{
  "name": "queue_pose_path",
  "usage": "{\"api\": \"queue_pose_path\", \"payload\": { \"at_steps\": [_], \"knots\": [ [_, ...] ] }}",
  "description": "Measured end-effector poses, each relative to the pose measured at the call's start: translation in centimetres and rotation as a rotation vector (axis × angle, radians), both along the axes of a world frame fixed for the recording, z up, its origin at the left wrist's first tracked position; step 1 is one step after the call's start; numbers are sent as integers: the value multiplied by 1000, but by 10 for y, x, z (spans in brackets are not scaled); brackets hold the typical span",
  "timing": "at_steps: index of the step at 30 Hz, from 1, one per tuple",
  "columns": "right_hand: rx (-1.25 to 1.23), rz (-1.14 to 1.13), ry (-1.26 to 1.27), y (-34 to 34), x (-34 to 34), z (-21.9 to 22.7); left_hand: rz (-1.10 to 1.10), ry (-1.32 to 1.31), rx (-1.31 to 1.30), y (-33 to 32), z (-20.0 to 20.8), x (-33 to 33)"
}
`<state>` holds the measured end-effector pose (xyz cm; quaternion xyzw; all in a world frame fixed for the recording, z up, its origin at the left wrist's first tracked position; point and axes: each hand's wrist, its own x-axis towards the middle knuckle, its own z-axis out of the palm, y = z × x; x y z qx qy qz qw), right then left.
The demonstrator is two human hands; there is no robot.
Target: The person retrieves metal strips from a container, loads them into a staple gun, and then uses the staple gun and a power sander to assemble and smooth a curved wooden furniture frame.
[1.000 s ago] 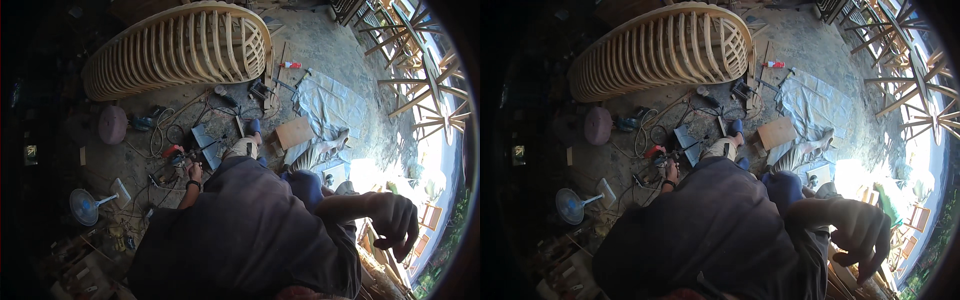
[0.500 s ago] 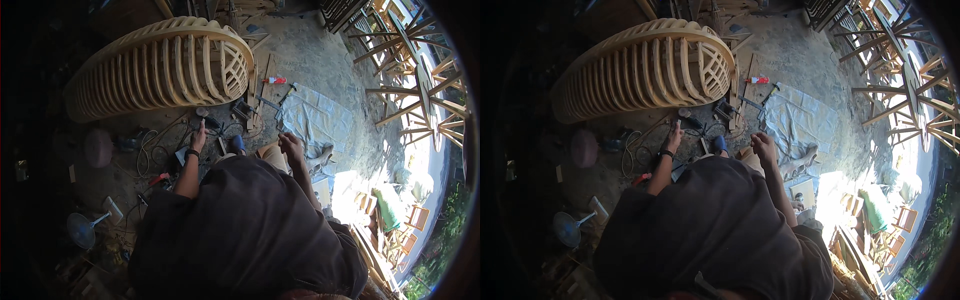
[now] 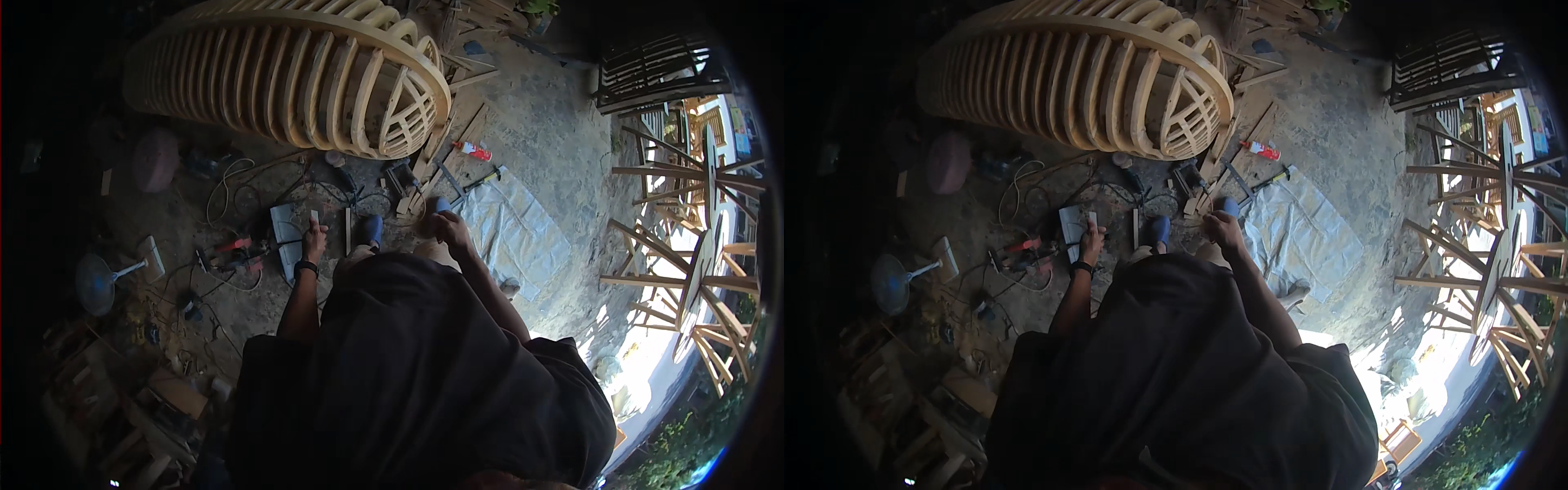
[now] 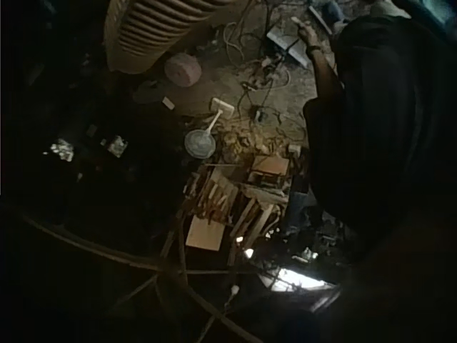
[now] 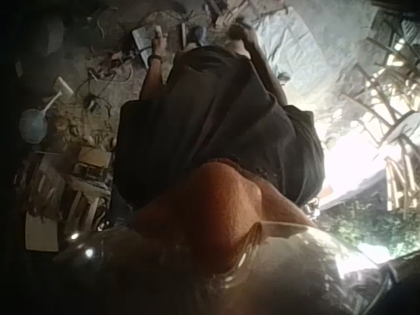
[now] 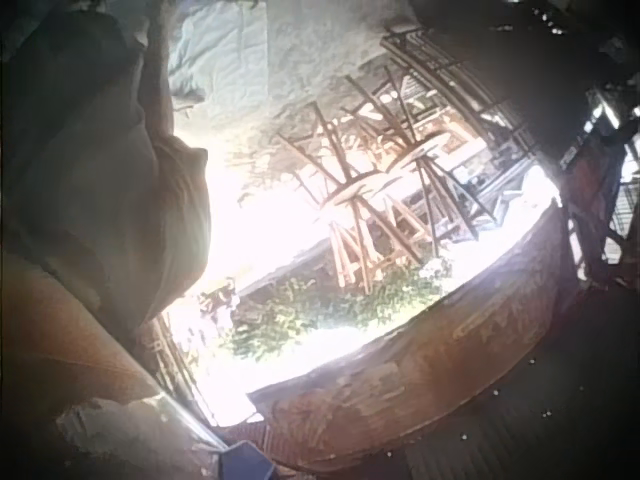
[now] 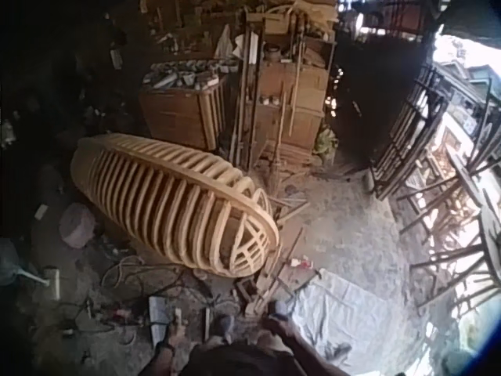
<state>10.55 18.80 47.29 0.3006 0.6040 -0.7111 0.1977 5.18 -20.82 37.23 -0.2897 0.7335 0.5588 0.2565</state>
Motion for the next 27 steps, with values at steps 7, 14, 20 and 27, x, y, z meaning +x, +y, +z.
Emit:
{"api": "queue_pose_path", "payload": {
  "at_steps": [7,14,20,27],
  "knots": [
    [197,506,-242,60,-84,-147,-185,-60,-389,72,-21,55],
    [490,504,-175,72,-141,-386,-478,86,-177,147,-155,-13],
    [749,809,-127,16,-185,-558,-399,241,-241,143,-339,-40],
    [1032,839,150,21,-188,-744,-724,432,-185,188,-337,-96]
  ]
}}
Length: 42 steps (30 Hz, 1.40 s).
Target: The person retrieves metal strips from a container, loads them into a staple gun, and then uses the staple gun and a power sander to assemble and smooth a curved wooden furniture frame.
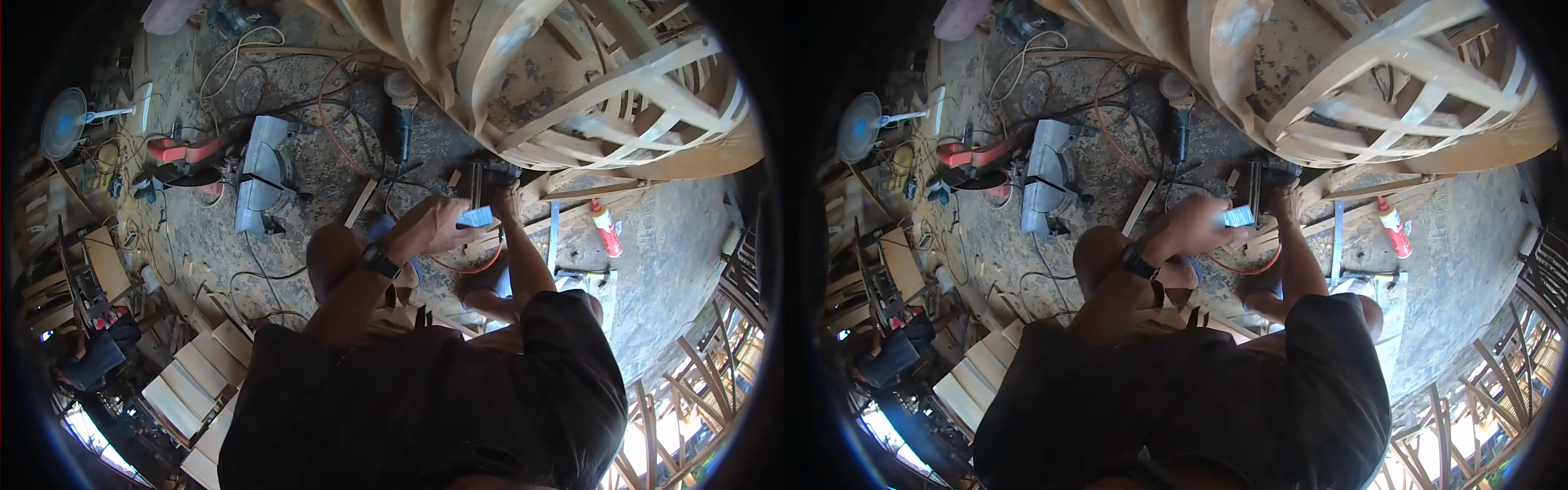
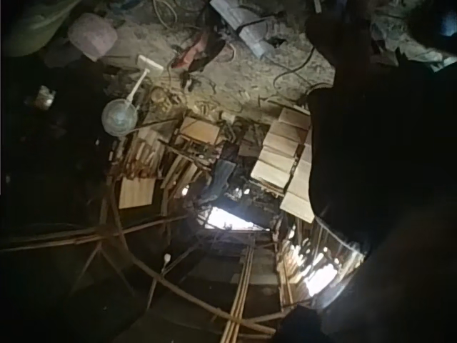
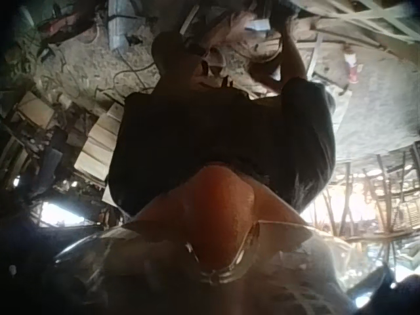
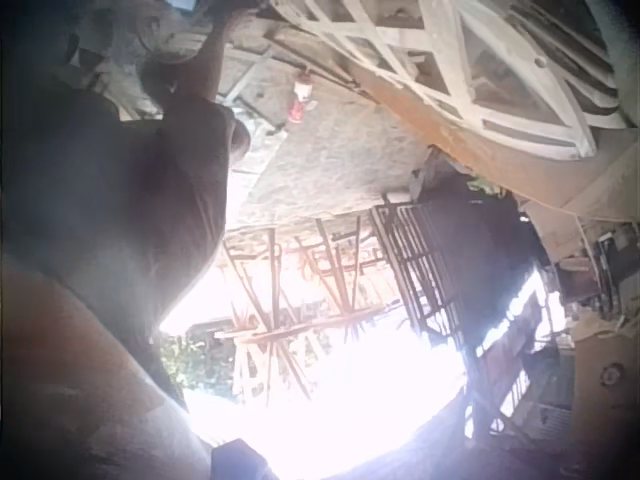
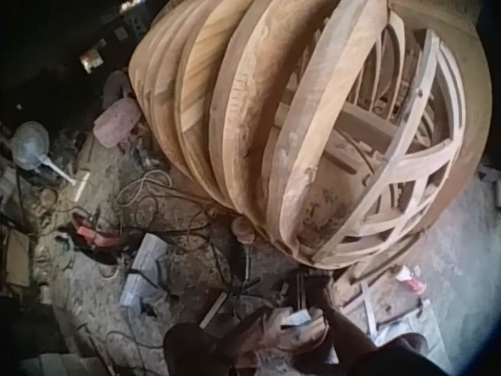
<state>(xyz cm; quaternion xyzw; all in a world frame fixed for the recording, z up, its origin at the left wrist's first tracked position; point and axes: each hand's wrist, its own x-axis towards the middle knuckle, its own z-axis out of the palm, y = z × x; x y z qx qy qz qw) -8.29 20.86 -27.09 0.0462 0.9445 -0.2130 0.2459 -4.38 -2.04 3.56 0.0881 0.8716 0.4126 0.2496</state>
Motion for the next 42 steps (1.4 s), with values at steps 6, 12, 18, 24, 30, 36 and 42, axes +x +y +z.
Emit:
{"api": "queue_pose_path", "payload": {
  "at_steps": [6,12,18,24,30,36,42],
  "knots": [
    [-24,-176,84,-9,-5,-38,430,253,91,-21,47,18],
    [-735,-654,-79,-33,47,55,565,609,120,-22,18,28],
    [-1216,-780,-96,-14,95,213,619,752,272,-23,-14,64],
    [-1619,-486,109,17,90,372,351,777,331,41,24,114],
    [-1935,-246,245,51,68,395,384,1058,266,87,63,97],
    [-2249,-204,188,78,52,356,23,1190,67,73,73,79],
    [-2327,-207,162,84,38,332,30,1119,10,80,70,64]
  ]
}}
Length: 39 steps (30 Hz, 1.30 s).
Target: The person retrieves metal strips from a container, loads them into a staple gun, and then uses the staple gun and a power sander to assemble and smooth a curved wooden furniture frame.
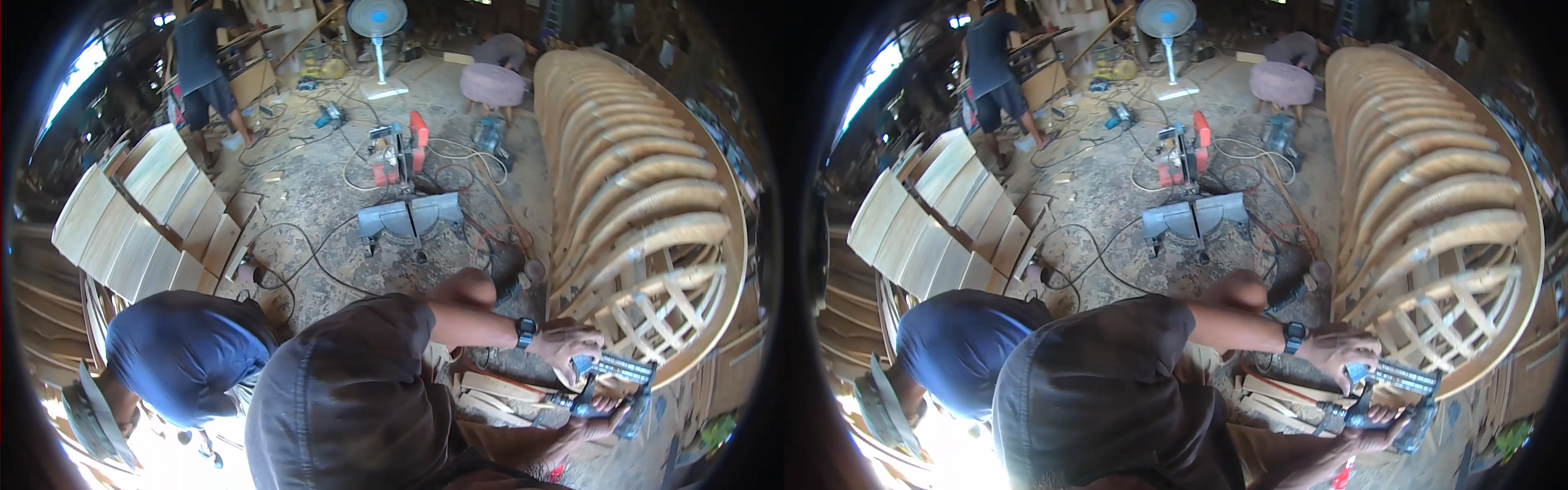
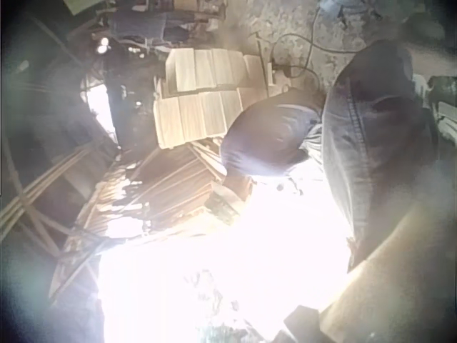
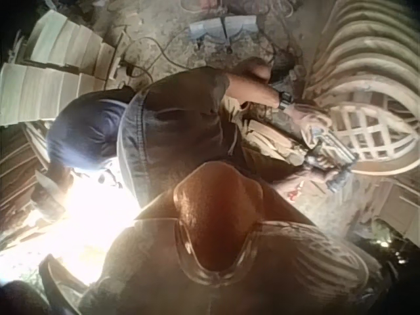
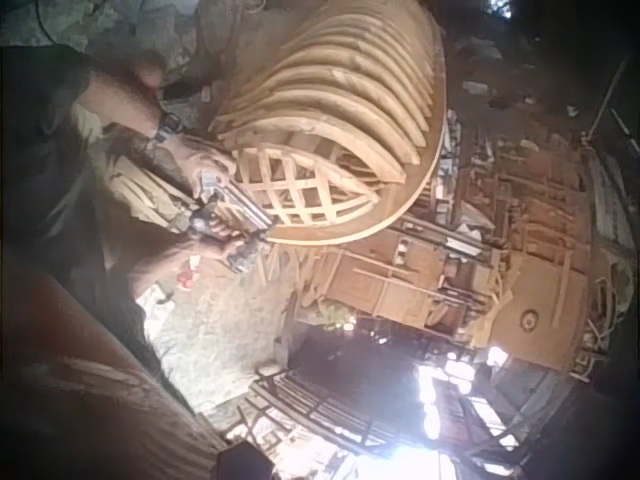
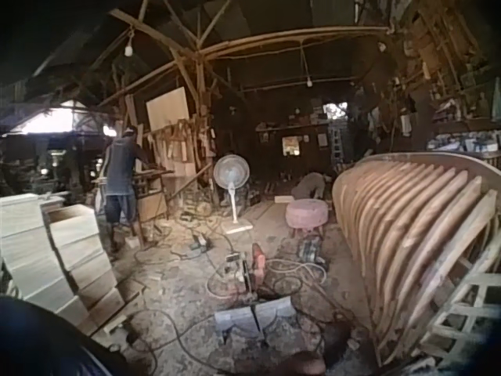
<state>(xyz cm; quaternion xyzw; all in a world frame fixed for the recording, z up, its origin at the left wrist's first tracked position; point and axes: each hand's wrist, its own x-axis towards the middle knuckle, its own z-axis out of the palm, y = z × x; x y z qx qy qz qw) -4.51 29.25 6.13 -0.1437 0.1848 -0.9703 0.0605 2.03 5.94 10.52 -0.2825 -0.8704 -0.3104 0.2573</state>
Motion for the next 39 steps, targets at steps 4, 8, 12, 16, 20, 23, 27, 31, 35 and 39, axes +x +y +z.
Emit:
{"api": "queue_pose_path", "payload": {
  "at_steps": [4,8,12,16,20,23,27,31,35,39],
  "knots": [
    [9,-25,-8,1,6,-5,40,-18,176,10,-18,-4],
    [60,-187,-208,1,9,7,140,-32,202,15,-11,-14],
    [1,-181,-462,-18,13,25,138,23,267,-13,-5,-23],
    [91,-257,-326,2,-1,47,60,-148,25,-38,24,-35],
    [110,-329,-339,9,8,31,-32,-489,-71,-56,23,-14],
    [108,-339,-377,5,33,31,-81,-596,-181,-57,26,0],
    [155,-272,-375,-1,49,30,-152,-851,586,-64,20,0],
    [179,-155,-376,-22,49,29,-275,-1101,1163,-57,10,-22],
    [210,-66,-376,-34,49,29,-204,-994,1047,-44,-4,-34],
    [279,-33,-404,-34,54,27,-145,-928,963,-29,-6,-41]
  ]
}}
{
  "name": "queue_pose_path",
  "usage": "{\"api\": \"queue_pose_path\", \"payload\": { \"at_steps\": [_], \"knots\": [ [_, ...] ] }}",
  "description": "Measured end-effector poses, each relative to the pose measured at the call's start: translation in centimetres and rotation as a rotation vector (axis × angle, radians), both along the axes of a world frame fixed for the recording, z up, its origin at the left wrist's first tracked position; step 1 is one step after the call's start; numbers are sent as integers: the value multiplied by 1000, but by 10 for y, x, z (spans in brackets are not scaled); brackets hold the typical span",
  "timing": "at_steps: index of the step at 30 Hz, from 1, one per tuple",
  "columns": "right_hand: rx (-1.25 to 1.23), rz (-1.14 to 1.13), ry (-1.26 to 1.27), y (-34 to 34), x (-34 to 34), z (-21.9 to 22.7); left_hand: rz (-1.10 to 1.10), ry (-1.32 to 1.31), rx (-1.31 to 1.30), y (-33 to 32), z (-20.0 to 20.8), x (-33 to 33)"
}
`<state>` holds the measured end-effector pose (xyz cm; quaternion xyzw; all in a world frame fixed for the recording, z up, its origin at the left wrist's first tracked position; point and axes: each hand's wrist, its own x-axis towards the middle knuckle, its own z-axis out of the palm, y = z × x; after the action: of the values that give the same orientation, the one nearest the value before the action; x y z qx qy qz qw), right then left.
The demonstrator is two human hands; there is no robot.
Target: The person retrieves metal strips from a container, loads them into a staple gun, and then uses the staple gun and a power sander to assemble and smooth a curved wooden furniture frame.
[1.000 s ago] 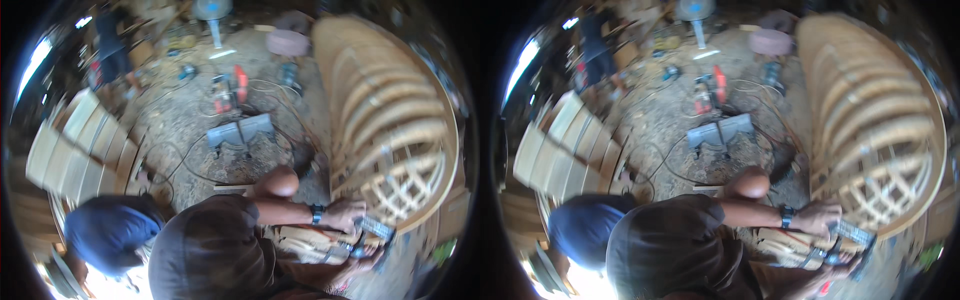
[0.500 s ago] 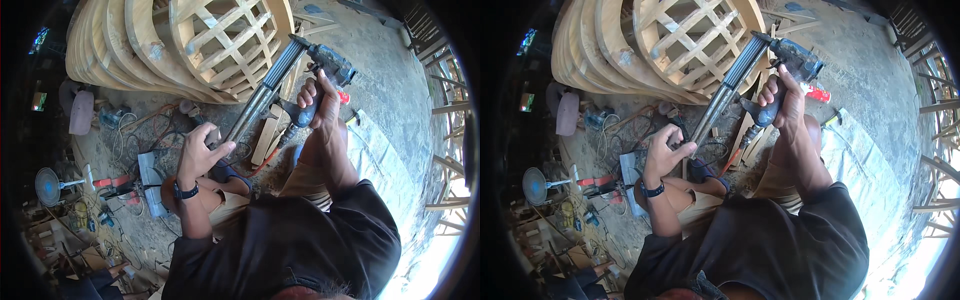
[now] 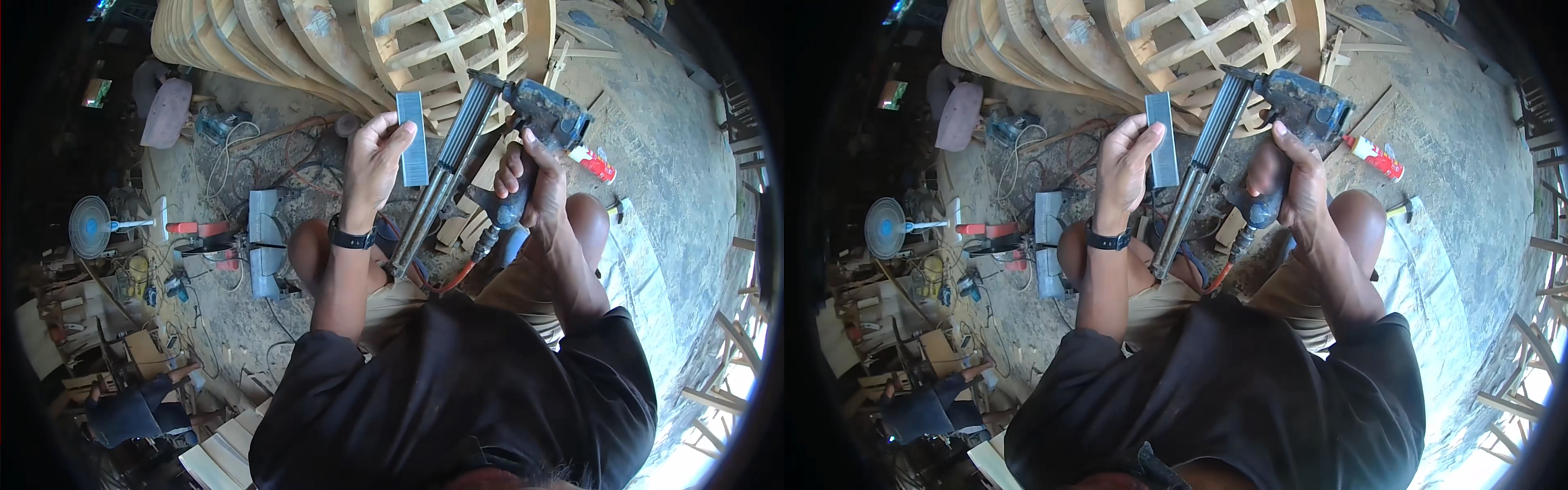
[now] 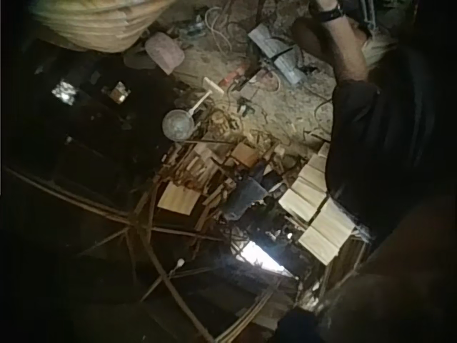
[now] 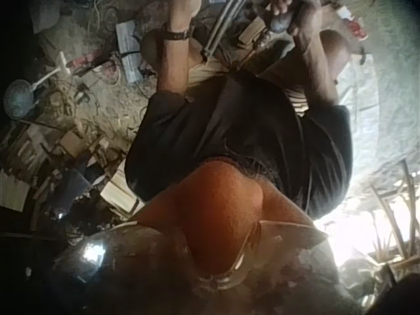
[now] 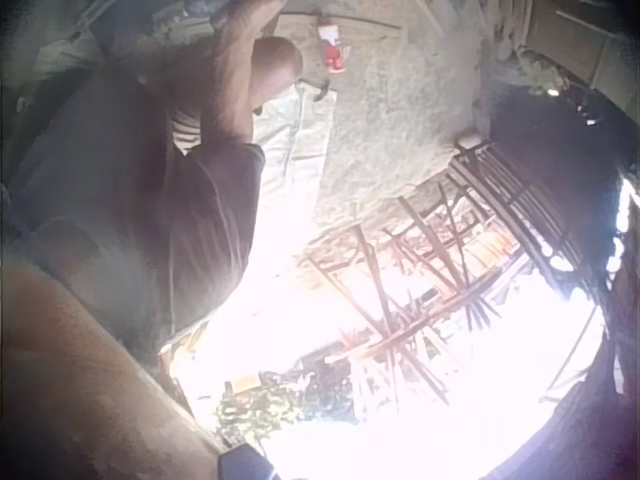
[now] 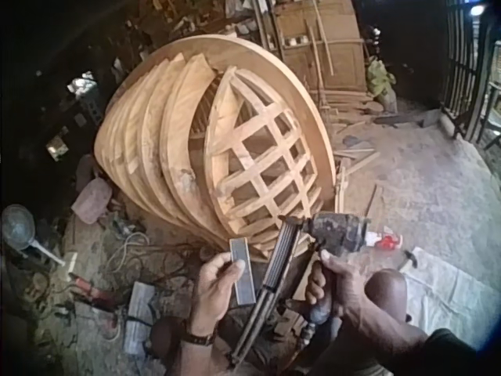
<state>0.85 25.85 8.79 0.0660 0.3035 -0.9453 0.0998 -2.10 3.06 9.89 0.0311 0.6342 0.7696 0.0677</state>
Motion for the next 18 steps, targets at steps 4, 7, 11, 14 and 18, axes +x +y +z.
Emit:
{"api": "queue_pose_path", "payload": {
  "at_steps": [4,7,11,14,18],
  "knots": [
    [43,37,-59,6,-3,-6,159,102,-315,32,5,-5],
    [40,89,-118,7,-2,-18,266,198,-454,51,4,-5],
    [32,115,-117,7,0,-15,256,241,-558,61,-4,-7],
    [27,134,-100,5,-2,-16,357,366,-842,65,-7,-10],
    [64,140,-96,1,-2,-13,403,546,-934,64,-17,-11]
  ]
}}
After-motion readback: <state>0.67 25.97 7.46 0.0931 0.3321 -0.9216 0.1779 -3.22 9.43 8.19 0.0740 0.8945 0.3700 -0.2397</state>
